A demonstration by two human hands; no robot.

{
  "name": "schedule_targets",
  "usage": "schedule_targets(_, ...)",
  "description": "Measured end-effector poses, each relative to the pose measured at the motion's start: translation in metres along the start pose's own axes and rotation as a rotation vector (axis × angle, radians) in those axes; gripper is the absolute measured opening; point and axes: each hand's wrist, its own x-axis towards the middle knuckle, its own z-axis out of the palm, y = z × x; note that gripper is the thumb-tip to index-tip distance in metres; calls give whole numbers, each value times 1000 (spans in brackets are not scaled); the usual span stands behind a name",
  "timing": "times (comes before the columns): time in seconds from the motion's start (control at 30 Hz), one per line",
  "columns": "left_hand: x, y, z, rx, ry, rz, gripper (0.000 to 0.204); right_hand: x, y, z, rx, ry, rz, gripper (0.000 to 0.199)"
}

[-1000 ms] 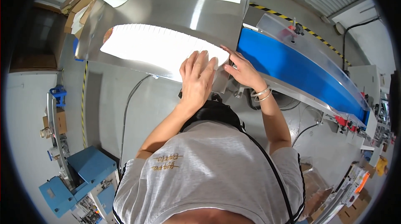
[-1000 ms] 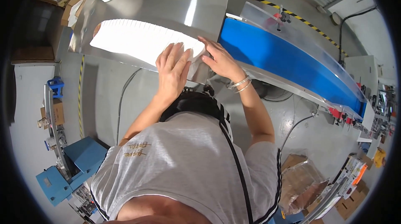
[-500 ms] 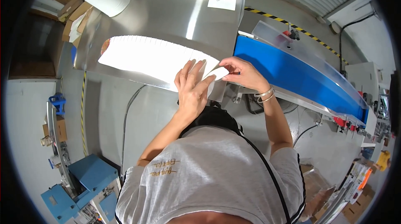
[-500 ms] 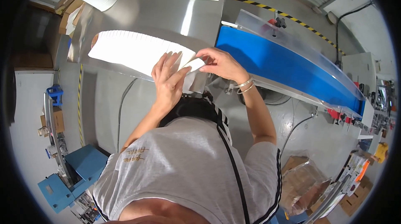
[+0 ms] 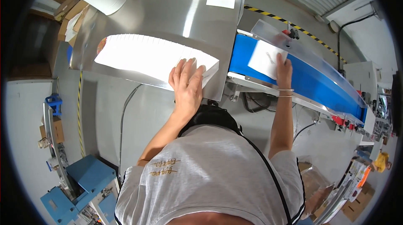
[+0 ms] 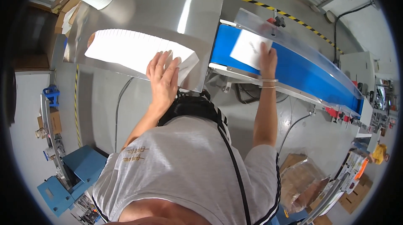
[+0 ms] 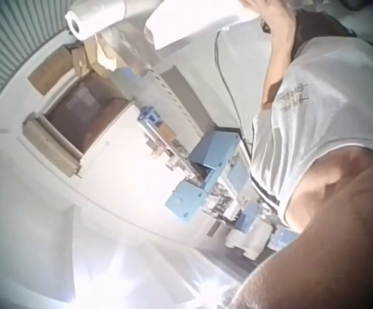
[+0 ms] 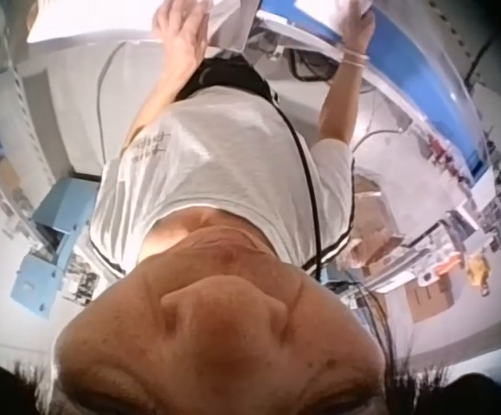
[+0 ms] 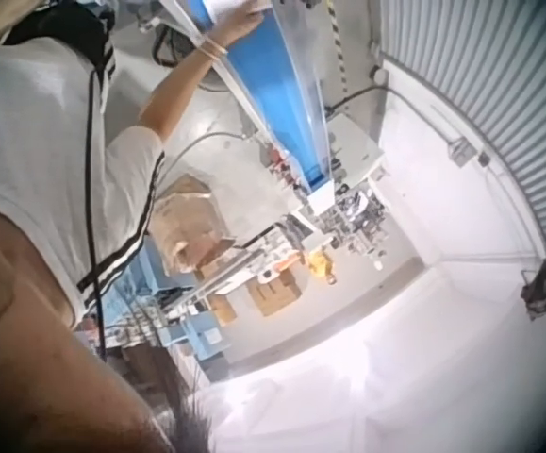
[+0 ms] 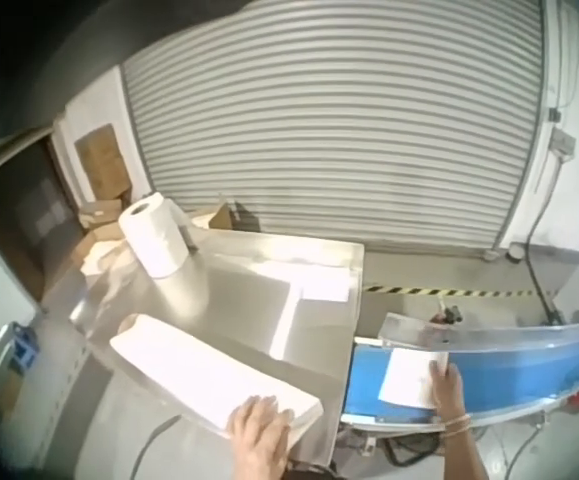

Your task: Transferring stacks of folded napkins from a production machine onto a packaging conveyor belt.

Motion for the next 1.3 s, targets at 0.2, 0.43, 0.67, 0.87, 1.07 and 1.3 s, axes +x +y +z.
schedule_targets(0.2,-1,2,-3,35,-23,-4,30,-16,-62,-23,-365,147,-373,50)
schedule_targets(0.43,6,7,-12,22,-132,-3,30,-46,-152,39,301,-761,-786,41)
schedule_targets(0.67,5,-7,-11,42,-53,-92,35,-22,-74,26,540,-375,90,29)
schedule_targets(0.87,4,-10,-4,15,5,-16,33,0,3,-14,-103,155,206,49)
schedule_targets(1.07,0,-11,-6,4,-5,-4,33,-32,-102,-1,152,-316,-401,47)
schedule_targets(1.3,13,-4,-22,-34,-101,-19,32,-51,-157,56,243,-611,-917,39)
